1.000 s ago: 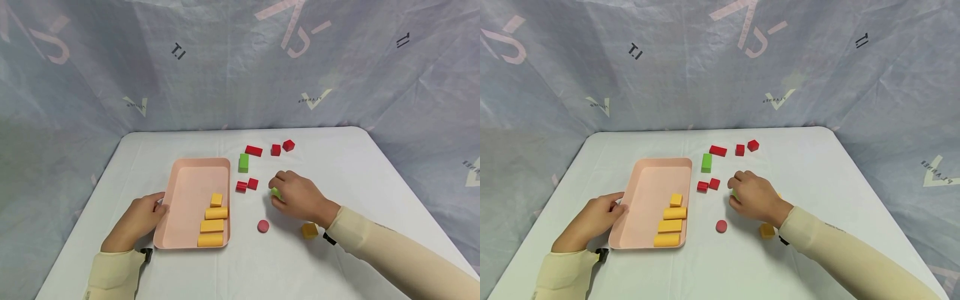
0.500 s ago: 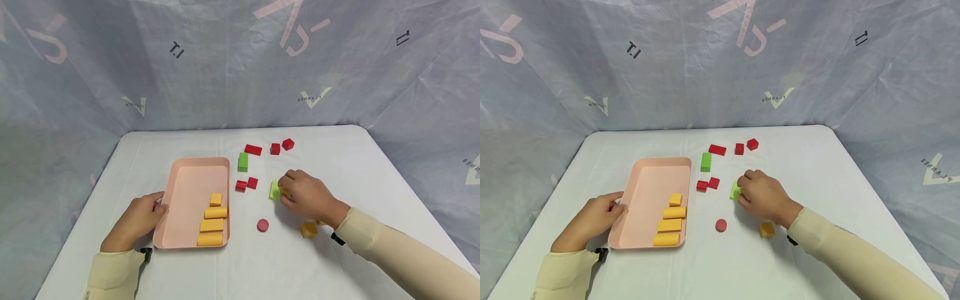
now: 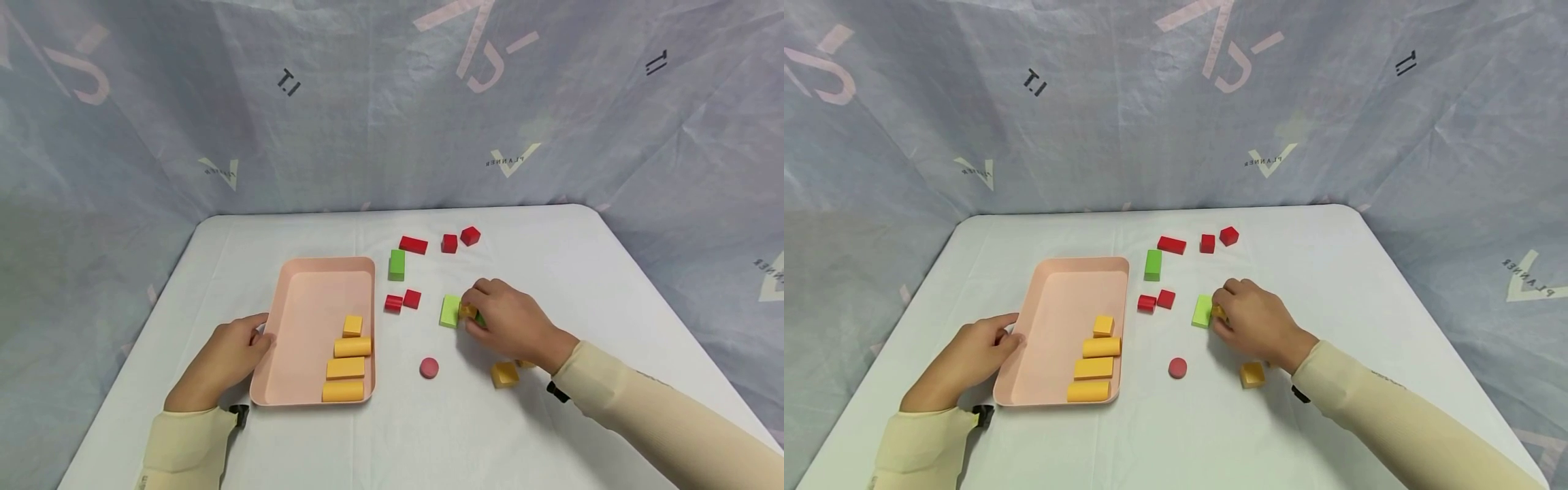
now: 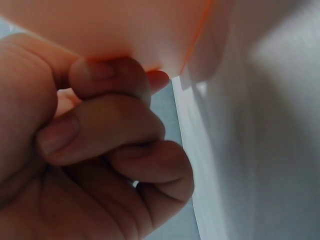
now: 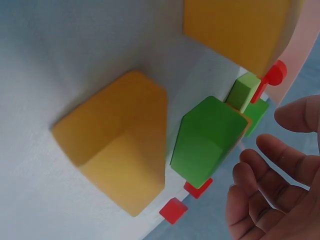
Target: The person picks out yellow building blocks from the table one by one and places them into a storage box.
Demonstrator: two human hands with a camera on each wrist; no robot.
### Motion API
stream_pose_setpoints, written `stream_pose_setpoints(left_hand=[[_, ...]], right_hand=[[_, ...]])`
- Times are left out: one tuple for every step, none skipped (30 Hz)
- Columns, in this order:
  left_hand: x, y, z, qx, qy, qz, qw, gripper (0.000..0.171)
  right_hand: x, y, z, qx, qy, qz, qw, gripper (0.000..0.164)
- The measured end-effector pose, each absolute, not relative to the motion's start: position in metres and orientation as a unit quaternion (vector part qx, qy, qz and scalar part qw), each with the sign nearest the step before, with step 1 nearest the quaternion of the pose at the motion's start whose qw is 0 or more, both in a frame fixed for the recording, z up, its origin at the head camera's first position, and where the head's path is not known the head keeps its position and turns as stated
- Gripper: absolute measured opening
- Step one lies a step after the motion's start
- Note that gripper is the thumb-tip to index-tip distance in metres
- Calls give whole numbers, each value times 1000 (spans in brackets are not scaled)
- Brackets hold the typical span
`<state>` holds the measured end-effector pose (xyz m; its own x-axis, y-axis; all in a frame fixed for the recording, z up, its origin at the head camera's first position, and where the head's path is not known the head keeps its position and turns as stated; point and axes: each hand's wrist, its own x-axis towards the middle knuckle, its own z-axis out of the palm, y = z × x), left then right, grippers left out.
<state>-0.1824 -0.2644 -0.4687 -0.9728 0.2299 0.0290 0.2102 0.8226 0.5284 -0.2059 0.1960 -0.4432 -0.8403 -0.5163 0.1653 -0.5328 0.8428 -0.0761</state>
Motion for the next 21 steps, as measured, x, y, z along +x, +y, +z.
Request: stream_pose_setpoints(left_hand=[[-182, -264, -469, 115, 954, 275, 18, 21], [-182, -265, -469, 115, 954, 276, 18, 21], [-182, -265, -469, 115, 954, 276, 19, 21], [-182, -264, -469, 114, 954, 277, 20, 21], [-182, -264, -469, 114, 954, 277, 20, 21], [-182, -264, -469, 113, 954, 277, 20, 21], [-182, -264, -469, 112, 954, 277, 21, 20], [-182, -265, -469, 112, 954, 277, 21, 20], [-182, -265, -469, 112, 954, 278, 21, 20], [-182, -265, -469, 112, 954, 278, 22, 20], [-182, -265, -469, 111, 954, 278, 22, 20], [-183, -265, -469, 111, 954, 277, 23, 20], [-183, -265, -469, 111, 954, 277, 24, 21], [-183, -265, -469, 112, 954, 277, 24, 22], [-183, -264, -469, 112, 954, 277, 24, 22], [-183, -264, -469, 112, 954, 276, 24, 23], [-183, -264, -469, 112, 954, 276, 24, 23], [-183, -264, -469, 112, 954, 276, 24, 24], [-183, -265, -469, 111, 954, 276, 23, 24], [-183, -265, -469, 111, 954, 276, 24, 24], [-183, -265, -469, 110, 955, 276, 24, 23]], right_hand=[[-206, 197, -444, 273, -958, 58, 69, 26], [-206, 197, -444, 273, -958, 57, 69, 25], [-207, 198, -444, 272, -958, 56, 69, 25], [-207, 199, -444, 271, -959, 55, 68, 25], [-207, 199, -444, 270, -959, 55, 68, 25], [-207, 199, -444, 270, -959, 54, 68, 24], [-208, 200, -445, 270, -959, 55, 69, 24], [-208, 200, -445, 269, -959, 55, 69, 24], [-209, 201, -446, 269, -959, 55, 69, 24], [-209, 201, -446, 269, -959, 56, 69, 24], [-210, 201, -447, 269, -959, 59, 69, 25], [-211, 201, -447, 268, -959, 59, 68, 25], [-211, 202, -448, 267, -959, 59, 68, 25], [-212, 202, -449, 266, -960, 59, 67, 26], [-212, 202, -449, 264, -960, 58, 67, 26], [-213, 203, -450, 263, -961, 56, 67, 26], [-214, 203, -451, 262, -961, 55, 67, 27], [-214, 203, -451, 260, -962, 52, 67, 27], [-215, 203, -452, 260, -962, 51, 67, 28], [-216, 203, -453, 260, -962, 51, 66, 29], [-217, 203, -454, 260, -962, 51, 65, 29]])
